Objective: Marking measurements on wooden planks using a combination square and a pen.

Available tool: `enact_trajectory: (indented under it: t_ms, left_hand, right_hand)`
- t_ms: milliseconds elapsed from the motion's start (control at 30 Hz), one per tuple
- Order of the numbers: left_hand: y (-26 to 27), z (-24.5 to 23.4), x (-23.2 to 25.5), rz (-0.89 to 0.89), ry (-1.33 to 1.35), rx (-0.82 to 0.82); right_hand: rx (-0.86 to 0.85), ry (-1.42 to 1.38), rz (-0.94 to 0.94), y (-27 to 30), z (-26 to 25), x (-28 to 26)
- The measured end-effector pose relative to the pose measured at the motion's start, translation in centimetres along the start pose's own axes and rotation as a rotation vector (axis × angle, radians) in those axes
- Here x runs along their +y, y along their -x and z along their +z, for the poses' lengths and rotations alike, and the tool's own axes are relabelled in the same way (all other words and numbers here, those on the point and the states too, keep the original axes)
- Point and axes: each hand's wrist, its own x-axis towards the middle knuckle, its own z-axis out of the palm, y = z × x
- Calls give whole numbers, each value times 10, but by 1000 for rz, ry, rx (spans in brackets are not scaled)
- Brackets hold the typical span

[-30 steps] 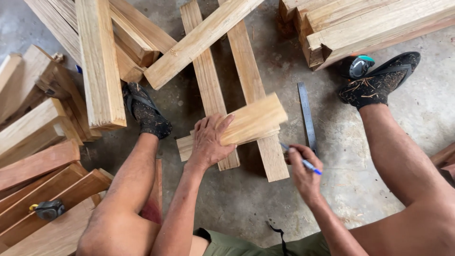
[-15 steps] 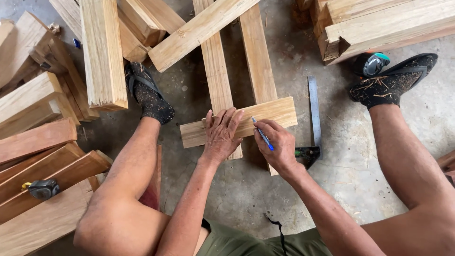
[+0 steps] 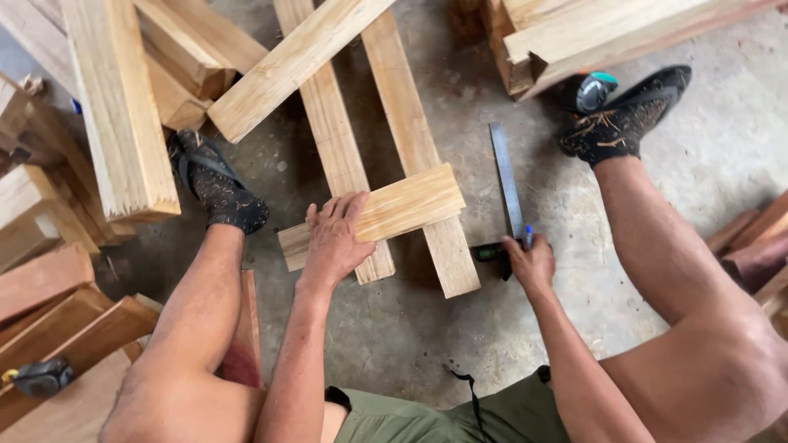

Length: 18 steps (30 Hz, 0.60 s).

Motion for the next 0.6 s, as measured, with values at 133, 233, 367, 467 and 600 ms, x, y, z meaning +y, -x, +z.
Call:
enact_trajectory:
  t_ms: [133,233,367,467,600]
  left_hand:
    - [2,-2,4,-37,-1,6]
    - [-3,-3,5,-47,12,-20]
    - [-11,-2,4,-79,34,-77]
    - [-16,2,8,-69,37,-108]
    - [-24,6,18,-23,-4,-126]
  right_hand:
    - [-40,62,240,9,0,-35]
    - [-102,116,271,-2,-4,-28]
    - [-127,52,359,-5,7,9]
    - [-121,-11,337,12,-8,-13]
    - [-65,16,267,11,-2,-12]
